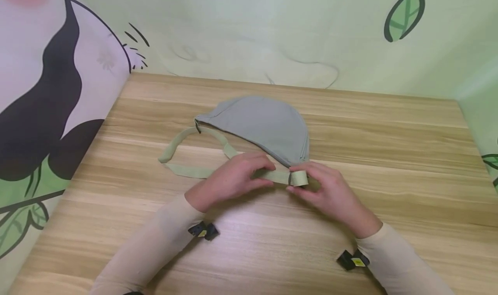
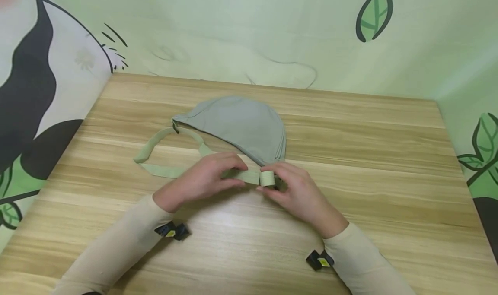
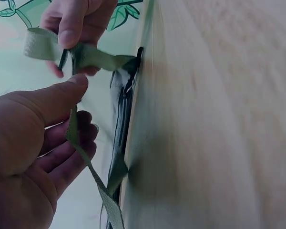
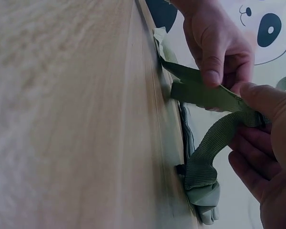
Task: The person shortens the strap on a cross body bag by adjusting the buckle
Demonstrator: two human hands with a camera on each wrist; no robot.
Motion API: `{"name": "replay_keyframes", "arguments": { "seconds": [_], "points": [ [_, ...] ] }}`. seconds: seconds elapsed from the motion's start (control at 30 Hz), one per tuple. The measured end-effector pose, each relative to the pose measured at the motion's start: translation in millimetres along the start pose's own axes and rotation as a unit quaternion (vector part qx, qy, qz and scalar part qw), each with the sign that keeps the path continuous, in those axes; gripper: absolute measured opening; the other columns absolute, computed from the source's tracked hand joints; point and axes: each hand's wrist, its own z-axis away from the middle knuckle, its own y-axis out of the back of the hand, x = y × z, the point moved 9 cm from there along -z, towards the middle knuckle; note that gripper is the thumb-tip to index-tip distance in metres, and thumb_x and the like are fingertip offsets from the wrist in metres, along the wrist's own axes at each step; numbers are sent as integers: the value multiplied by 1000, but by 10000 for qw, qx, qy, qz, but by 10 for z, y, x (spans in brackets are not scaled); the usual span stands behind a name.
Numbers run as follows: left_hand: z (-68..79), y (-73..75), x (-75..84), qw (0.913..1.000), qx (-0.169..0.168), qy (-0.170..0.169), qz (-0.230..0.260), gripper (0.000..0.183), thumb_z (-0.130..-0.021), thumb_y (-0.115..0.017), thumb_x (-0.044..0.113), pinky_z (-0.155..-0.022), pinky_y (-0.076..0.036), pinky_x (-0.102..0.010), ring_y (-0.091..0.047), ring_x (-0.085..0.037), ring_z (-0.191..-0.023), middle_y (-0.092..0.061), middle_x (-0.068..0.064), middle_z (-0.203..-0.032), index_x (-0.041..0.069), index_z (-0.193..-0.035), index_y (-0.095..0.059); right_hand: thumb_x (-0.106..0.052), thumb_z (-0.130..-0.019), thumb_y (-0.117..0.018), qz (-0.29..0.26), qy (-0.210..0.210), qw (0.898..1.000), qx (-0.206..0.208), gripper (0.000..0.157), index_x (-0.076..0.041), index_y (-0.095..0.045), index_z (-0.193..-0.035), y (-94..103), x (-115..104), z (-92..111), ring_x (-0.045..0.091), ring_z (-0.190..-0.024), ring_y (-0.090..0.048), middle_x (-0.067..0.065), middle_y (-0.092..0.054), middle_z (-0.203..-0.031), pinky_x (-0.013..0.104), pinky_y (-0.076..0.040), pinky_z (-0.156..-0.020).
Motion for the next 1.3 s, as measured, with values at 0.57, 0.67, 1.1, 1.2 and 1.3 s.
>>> {"name": "replay_keyframes", "arguments": {
  "seconds": [0.57, 0.67, 1.1, 1.2, 1.3],
  "points": [
    [253, 229, -209, 9987, 74, 261, -428, 31, -94, -86, 20, -101, -61, -38, -75, -21, -109, -78, -5, -115, 5, -119, -76, -1, -73, -96, 44, 129, 9999, 67, 48, -3, -78, -117, 86, 32, 53, 32, -103, -81, 11, -83, -114, 8, -50, -105],
    [301, 297, -222, 9982, 142, 214, -537, 29, -94, -86, 18, -97, -62, -38, -75, -21, -105, -78, -6, -113, 5, -118, -76, 0, -72, -95, -8, 216, 9997, 124, 48, -4, -78, -117, 116, 28, 59, 30, -102, -81, 10, -84, -112, 7, -50, -105],
    [528, 478, -383, 9945, 329, 401, -915, 27, -93, -86, 17, -97, -62, -42, -75, -25, -105, -79, -8, -110, 4, -115, -77, 3, -69, -95, -18, 271, 9996, 74, 49, -6, -79, -115, 199, 64, 84, 30, -98, -81, 11, -84, -109, 6, -51, -101],
    [546, 484, -388, 9952, 361, 355, -843, 27, -94, -86, 17, -97, -62, -43, -74, -25, -106, -78, -8, -111, 4, -115, -76, 4, -69, -95, -45, 307, 9995, 29, 50, -6, -79, -115, 200, 63, 83, 27, -99, -81, 11, -84, -109, 6, -51, -101],
    [540, 457, -400, 9964, 268, 379, -706, 31, -93, -86, 20, -101, -61, -44, -73, -26, -110, -77, -8, -115, 4, -118, -75, 5, -71, -94, -139, 352, 9993, -25, 50, -5, -78, -117, 189, 56, 79, 25, -102, -80, 11, -83, -110, 7, -51, -103]
  ]
}}
